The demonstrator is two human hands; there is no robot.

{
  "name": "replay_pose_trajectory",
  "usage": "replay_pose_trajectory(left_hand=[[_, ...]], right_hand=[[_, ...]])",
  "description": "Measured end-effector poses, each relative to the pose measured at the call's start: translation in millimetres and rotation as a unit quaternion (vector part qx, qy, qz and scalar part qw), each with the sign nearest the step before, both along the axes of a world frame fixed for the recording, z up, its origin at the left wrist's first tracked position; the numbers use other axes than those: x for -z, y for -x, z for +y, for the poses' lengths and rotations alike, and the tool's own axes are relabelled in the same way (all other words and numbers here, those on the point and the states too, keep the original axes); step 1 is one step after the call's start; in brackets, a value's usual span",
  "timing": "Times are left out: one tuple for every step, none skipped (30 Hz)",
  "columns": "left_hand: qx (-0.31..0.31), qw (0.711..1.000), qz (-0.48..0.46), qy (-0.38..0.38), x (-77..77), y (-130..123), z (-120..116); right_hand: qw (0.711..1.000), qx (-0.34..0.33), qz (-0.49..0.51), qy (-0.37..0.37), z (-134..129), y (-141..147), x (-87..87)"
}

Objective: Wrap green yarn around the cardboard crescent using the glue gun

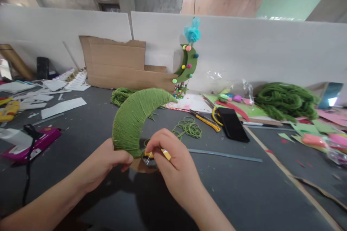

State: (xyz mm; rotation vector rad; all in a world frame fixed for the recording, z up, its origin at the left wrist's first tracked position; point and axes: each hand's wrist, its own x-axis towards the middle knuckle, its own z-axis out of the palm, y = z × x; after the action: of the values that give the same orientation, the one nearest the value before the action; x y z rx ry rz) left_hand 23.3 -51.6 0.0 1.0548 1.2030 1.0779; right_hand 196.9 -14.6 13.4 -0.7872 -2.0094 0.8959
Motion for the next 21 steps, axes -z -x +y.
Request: replay_pose_trajectory(left_hand=[[0.005,1.000,-0.010,0.007,-0.6,-0.5,0.1],[0.009,1.000,-0.020,0.012,-1.2,-0.9,0.2],[0.012,0.999,-0.029,0.015,-1.5,-1.0,0.1],[0.012,0.999,-0.032,0.014,-1.4,-0.9,0.0],[0.009,0.999,-0.030,0.008,-0.8,-0.6,-0.2],[0.002,1.000,-0.022,0.000,0.1,0.0,-0.3],[-0.006,1.000,-0.009,-0.011,1.1,0.5,-0.4],[-0.014,1.000,0.004,-0.023,2.1,1.0,-0.5],[-0.021,0.999,0.016,-0.033,2.8,1.3,-0.7],[-0.027,0.999,0.025,-0.040,3.1,1.2,-0.8],[-0.030,0.998,0.031,-0.044,2.9,0.8,-1.1],[-0.032,0.998,0.033,-0.046,2.2,0.1,-1.5],[-0.033,0.998,0.030,-0.047,1.1,-0.9,-2.1],[-0.034,0.998,0.022,-0.046,-0.3,-2.0,-2.7],[-0.036,0.998,0.008,-0.044,-1.7,-3.0,-3.4],[-0.037,0.998,-0.009,-0.040,-3.1,-4.0,-3.9],[-0.037,0.998,-0.029,-0.034,-4.2,-4.7,-4.2],[-0.035,0.998,-0.050,-0.027,-5.1,-5.1,-4.3],[-0.032,0.997,-0.069,-0.018,-5.7,-5.3,-4.1],[-0.030,0.996,-0.085,-0.010,-6.0,-5.2,-3.8],[-0.026,0.995,-0.099,-0.005,-6.1,-4.9,-3.4]], right_hand=[[0.999,0.001,-0.010,-0.032,0.5,0.7,0.3],[0.998,0.005,-0.025,-0.060,1.0,1.6,0.7],[0.996,0.012,-0.043,-0.082,1.3,2.7,1.2],[0.993,0.020,-0.062,-0.096,1.4,3.8,1.7],[0.991,0.027,-0.080,-0.102,1.2,4.9,1.8],[0.990,0.034,-0.095,-0.099,0.7,6.1,1.7],[0.989,0.042,-0.105,-0.090,0.0,7.4,1.2],[0.990,0.049,-0.110,-0.077,-1.0,8.8,0.6],[0.991,0.057,-0.108,-0.062,-2.1,10.2,0.0],[0.991,0.066,-0.102,-0.048,-3.3,11.6,-0.4],[0.992,0.079,-0.092,-0.037,-4.5,13.1,-0.4],[0.992,0.093,-0.082,-0.031,-5.7,14.5,-0.1],[0.991,0.106,-0.073,-0.033,-6.9,15.8,0.7],[0.990,0.117,-0.066,-0.042,-8.1,16.9,1.8],[0.989,0.123,-0.062,-0.057,-9.2,17.7,3.0],[0.988,0.122,-0.062,-0.078,-10.2,18.2,4.1],[0.986,0.113,-0.066,-0.100,-11.1,18.2,5.1],[0.985,0.100,-0.071,-0.121,-11.9,17.9,5.7],[0.984,0.085,-0.077,-0.137,-12.5,17.2,6.1],[0.983,0.069,-0.085,-0.148,-12.9,16.4,6.1],[0.982,0.056,-0.090,-0.154,-13.1,15.4,5.8]])
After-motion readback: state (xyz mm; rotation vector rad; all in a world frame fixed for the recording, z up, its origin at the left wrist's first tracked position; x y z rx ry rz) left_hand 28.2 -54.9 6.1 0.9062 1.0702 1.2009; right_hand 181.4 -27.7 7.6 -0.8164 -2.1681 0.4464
